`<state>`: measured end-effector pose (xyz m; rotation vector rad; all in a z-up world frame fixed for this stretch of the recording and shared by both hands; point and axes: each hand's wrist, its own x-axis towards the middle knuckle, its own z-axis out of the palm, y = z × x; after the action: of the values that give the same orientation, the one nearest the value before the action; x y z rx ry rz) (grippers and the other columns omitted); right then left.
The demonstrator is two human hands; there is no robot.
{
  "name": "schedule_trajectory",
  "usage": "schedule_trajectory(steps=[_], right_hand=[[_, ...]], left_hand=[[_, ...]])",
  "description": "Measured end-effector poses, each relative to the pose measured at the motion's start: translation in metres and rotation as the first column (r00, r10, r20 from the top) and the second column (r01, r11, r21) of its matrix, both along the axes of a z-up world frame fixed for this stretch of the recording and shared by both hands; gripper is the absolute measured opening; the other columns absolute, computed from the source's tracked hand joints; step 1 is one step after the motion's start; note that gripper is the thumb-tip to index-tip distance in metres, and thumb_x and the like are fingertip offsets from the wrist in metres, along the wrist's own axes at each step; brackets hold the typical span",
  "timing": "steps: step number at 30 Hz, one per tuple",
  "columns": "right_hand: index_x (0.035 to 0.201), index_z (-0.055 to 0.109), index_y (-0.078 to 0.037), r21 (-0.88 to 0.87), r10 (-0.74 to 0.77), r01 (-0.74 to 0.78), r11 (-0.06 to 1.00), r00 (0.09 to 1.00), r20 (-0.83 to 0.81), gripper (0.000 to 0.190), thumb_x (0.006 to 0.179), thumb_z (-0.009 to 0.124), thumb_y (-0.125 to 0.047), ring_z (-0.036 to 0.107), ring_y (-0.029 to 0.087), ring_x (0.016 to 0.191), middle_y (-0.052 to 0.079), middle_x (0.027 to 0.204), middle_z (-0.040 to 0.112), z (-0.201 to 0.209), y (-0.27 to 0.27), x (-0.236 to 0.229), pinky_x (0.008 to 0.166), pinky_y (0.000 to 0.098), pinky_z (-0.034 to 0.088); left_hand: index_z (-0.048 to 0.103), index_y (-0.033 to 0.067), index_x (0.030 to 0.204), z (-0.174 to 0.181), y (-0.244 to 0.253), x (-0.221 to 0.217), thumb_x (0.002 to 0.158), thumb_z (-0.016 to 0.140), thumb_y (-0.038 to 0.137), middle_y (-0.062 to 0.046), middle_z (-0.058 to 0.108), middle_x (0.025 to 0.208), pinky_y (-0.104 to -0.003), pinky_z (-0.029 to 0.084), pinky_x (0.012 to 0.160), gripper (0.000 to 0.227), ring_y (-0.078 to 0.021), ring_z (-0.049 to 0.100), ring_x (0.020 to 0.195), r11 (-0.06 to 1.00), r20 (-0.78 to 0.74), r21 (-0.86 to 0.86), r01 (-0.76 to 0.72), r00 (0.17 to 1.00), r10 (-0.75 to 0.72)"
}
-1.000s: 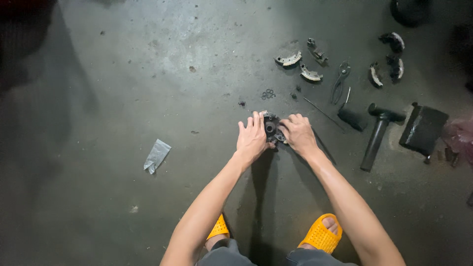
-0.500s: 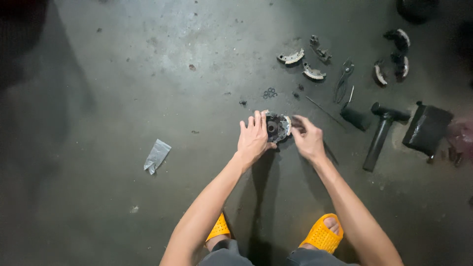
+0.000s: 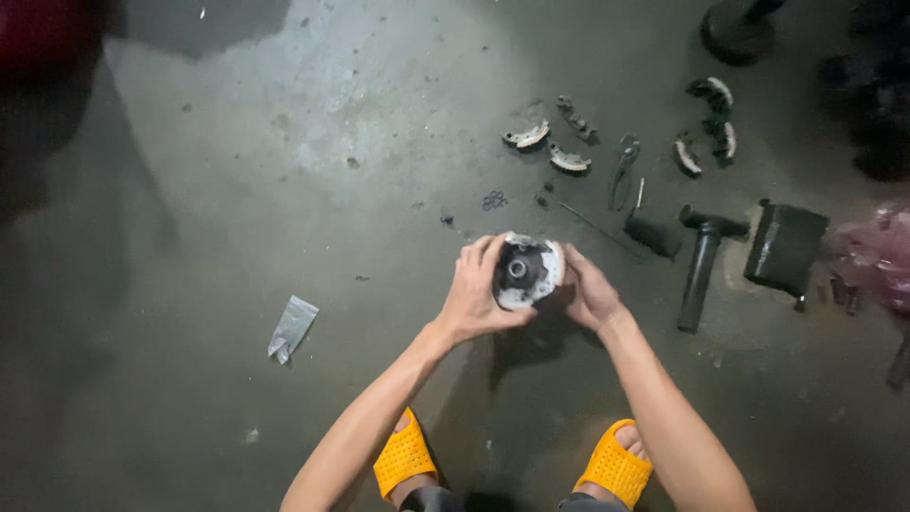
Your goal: The person assembles mechanical components on a concrete floor, using a hammer to tap a circular metal part into place. They then attach curved brake shoes and small metal clips to the assembly by hand, arranging the parts into a circular configuration.
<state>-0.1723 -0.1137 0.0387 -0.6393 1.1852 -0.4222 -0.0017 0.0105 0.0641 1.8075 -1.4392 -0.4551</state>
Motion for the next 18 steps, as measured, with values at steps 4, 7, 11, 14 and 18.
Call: schedule_trajectory(steps=[4,7,11,14,18], right_hand=[[0.125,0.073,-0.014,0.242,-0.012,-0.153,0.958,0.823,0.568,0.052,0.084,0.068,-0.047,0.075,0.037,0.091,0.021,0.108,0.076,-0.009,-0.002,-0.025,0.064,0.0467,0.062],[0.146,0.051,-0.018,-0.089,0.281,-0.275,0.957,0.809,0.516,0.073,0.076,0.070,-0.023,0.070,0.036,0.101,0.024,0.130,0.065,0.018,-0.001,-0.012,0.059,0.0489,0.063],[0.163,0.029,-0.022,-0.128,0.272,-0.244,0.961,0.915,0.297,0.106,0.067,0.075,-0.017,0.053,0.035,0.125,0.008,0.165,0.029,0.022,0.013,-0.010,0.082,0.0690,0.056],[0.163,0.032,-0.011,-0.373,0.321,-0.220,0.902,0.918,0.234,0.108,0.065,0.076,-0.027,0.046,0.026,0.135,0.016,0.156,0.042,0.048,0.024,-0.003,0.103,0.0491,0.052],[0.161,0.034,-0.010,-0.406,0.317,-0.204,0.891,0.919,0.234,0.106,0.065,0.077,-0.022,0.048,0.023,0.133,0.012,0.152,0.046,0.031,0.025,-0.007,0.100,0.0462,0.054]], left_hand=[[0.029,0.0063,0.160,0.034,-0.008,-0.005,0.056,0.091,0.051,-0.022,0.044,0.148,-0.059,0.041,0.109,0.129,-0.0411,0.046,0.132,0.985,-0.159,0.004,0.170,0.973,-0.168],[0.014,0.0019,0.163,0.037,-0.012,-0.002,0.055,0.096,0.046,-0.037,0.021,0.159,-0.070,0.028,0.119,0.142,-0.0596,0.026,0.145,0.983,-0.490,0.128,0.131,0.870,-0.052],[0.016,0.0069,0.165,0.034,-0.020,-0.007,0.057,0.097,0.043,-0.030,0.033,0.157,-0.062,0.035,0.118,0.140,-0.0491,0.037,0.144,0.965,-0.585,0.168,0.202,0.809,-0.067],[0.010,0.0087,0.165,0.038,-0.025,-0.006,0.058,0.096,0.030,-0.034,0.024,0.158,-0.060,0.052,0.105,0.139,-0.0577,0.027,0.146,0.935,-0.714,0.221,0.278,0.699,-0.039],[0.018,0.0093,0.164,0.028,-0.028,-0.008,0.055,0.095,0.025,-0.026,0.031,0.155,-0.062,0.046,0.110,0.134,-0.0507,0.037,0.142,0.966,-0.695,0.086,0.244,0.709,-0.117]])
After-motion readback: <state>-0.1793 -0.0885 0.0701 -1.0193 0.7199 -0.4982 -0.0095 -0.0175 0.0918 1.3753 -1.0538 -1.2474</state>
